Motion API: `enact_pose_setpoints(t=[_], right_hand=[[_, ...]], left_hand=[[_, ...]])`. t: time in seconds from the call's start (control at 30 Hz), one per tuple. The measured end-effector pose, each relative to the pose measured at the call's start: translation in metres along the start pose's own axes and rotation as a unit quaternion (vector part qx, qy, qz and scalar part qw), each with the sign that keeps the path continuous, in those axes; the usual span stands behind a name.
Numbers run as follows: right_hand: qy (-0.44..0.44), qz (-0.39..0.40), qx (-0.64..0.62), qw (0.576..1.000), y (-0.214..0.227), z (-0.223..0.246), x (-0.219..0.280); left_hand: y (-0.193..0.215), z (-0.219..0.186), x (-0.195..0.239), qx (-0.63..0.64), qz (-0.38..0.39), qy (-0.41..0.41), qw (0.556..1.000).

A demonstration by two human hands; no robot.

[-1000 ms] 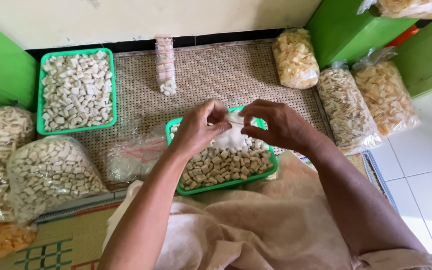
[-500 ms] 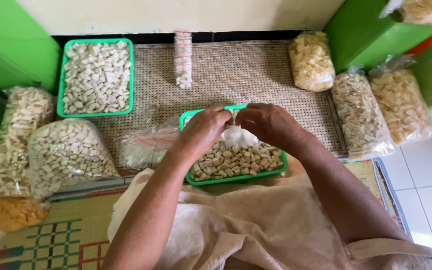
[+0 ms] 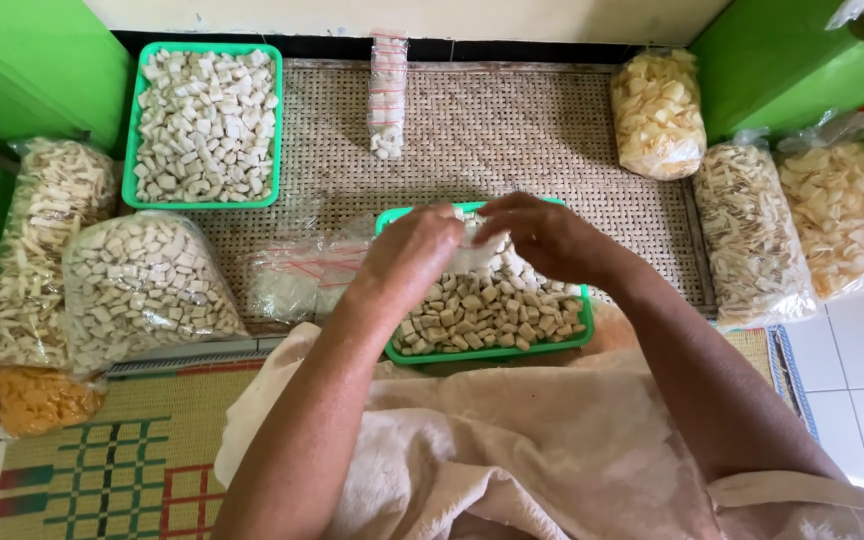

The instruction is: The person sits on a mat and repeatedly scoops small white food pieces from a green tray into small plastic bags, then places the filled bags on the mat. The workspace includes multiple trays and pre-filled bags of similar items.

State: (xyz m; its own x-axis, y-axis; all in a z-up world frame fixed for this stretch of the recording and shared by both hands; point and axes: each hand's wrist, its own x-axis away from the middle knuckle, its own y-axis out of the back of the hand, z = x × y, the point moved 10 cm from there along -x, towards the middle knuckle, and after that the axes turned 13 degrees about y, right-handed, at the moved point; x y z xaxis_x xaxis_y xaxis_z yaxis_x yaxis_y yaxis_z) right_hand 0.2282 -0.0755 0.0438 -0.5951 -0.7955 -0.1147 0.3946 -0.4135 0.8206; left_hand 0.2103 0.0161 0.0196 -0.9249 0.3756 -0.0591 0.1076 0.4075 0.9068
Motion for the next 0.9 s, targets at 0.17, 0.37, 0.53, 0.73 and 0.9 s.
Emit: enact_pose_setpoints(t=[0.17,0.37,0.53,0.73,0.9], right_hand=[[-0.049,-0.128,-0.068,0.988,0.001,-0.079,0.013],[-0.256,0.072,0.009,0.964,-0.100,-0.206,0.067],[-0.235,0.068,0.044,0.969,-0.158,-0.256,0.083],[-0.149,0.081,0.183,0.968,-0.186,-0.245,0.078],[-0.115,0.086,0.221,0.965,-0.189,-0.242,0.086]], left_hand=[[0.007,0.044,-0.011,-0.009,-0.010,0.062,0.998],[0.021,0.046,-0.006,0.003,0.017,0.103,0.995],[0.026,0.042,-0.010,0.007,0.007,0.109,0.994],[0.033,0.030,-0.011,0.032,0.014,0.100,0.994],[0.020,0.034,-0.016,0.019,0.013,0.099,0.995]])
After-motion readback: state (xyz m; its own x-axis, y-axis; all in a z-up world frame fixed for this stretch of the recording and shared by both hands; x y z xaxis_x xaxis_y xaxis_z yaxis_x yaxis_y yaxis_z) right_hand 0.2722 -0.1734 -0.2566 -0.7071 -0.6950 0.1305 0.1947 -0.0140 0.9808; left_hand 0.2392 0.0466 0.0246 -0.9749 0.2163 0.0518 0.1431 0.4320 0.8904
